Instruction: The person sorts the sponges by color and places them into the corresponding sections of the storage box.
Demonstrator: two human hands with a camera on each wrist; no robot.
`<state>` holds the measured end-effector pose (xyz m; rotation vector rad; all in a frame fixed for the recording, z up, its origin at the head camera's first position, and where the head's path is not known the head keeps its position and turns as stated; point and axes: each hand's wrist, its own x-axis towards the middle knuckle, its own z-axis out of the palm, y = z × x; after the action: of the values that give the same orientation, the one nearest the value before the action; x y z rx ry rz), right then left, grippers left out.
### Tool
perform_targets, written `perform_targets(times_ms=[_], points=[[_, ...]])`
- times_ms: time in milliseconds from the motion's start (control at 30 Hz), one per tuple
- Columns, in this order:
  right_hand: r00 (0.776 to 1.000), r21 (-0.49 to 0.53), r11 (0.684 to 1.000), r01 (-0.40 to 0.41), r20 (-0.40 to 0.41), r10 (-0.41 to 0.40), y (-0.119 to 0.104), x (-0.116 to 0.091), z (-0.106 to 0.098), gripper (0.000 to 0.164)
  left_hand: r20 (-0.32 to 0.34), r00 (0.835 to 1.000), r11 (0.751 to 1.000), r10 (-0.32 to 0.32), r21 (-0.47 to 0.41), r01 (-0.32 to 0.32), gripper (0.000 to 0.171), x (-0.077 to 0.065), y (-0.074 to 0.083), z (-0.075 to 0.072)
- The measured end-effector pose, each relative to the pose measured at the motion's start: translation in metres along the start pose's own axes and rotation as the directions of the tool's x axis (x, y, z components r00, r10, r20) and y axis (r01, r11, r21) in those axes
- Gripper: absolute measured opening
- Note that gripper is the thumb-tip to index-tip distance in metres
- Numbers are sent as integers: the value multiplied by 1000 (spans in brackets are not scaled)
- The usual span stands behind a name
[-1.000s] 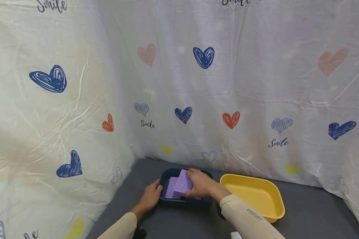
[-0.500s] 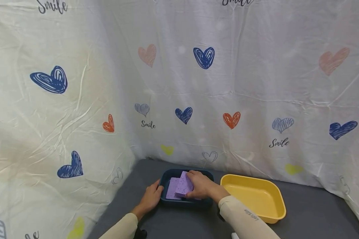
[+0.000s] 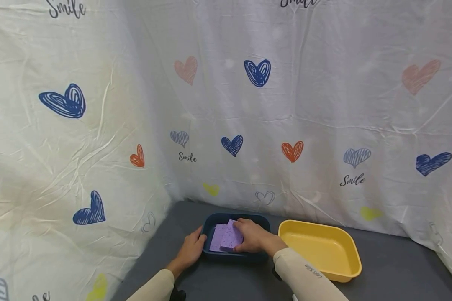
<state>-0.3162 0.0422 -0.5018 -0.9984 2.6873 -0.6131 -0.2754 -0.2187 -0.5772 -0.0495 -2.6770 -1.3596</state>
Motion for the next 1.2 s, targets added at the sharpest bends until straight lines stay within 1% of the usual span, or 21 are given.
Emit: perform_targets(times_ms=[200,367,467,567,700,767,867,1000,1033,1200], points=[[1000,11,1000,-19,12,19,-2,-1,1,82,3,1000,1000,-10,-12,10,51,0,0,1],[1000,11,1000,-24,8,23,0,-4,1,83,8,1000,1000,-16,-13,16,51,0,1,3],[1000,18,1000,-24,-7,24,3,-6,-1,81,4,1000,1000,-10,-11,10,51,1,1,3],[999,16,1000,-13,-38,13,7,-10,-4,74,1,1000,1000,1,-9,-1,49,1,2,2],[994,-3,1000,28,-102,-28,13,-16,-13,61,-3,1000,1000,12,-10,-12,47,0,1,1],[990,-18,999,40,-134,-42,17,-20,-20,56,-7,1000,1000,23,-14,-23,47,2,3,0],[983,-29,998,52,-174,-56,23,-28,-32,52,-9,999,999,32,-10,-32,48,5,4,0],[978,-50,997,54,-200,-63,33,-40,-43,50,-12,999,999,37,-3,-37,48,5,4,0],[977,-52,997,54,-203,-63,36,-44,-46,50,-13,999,999,36,-4,-36,48,4,4,0],[975,-26,1000,5,-220,-10,48,-63,-57,50,-1,1000,999,30,-26,-30,49,0,2,0]])
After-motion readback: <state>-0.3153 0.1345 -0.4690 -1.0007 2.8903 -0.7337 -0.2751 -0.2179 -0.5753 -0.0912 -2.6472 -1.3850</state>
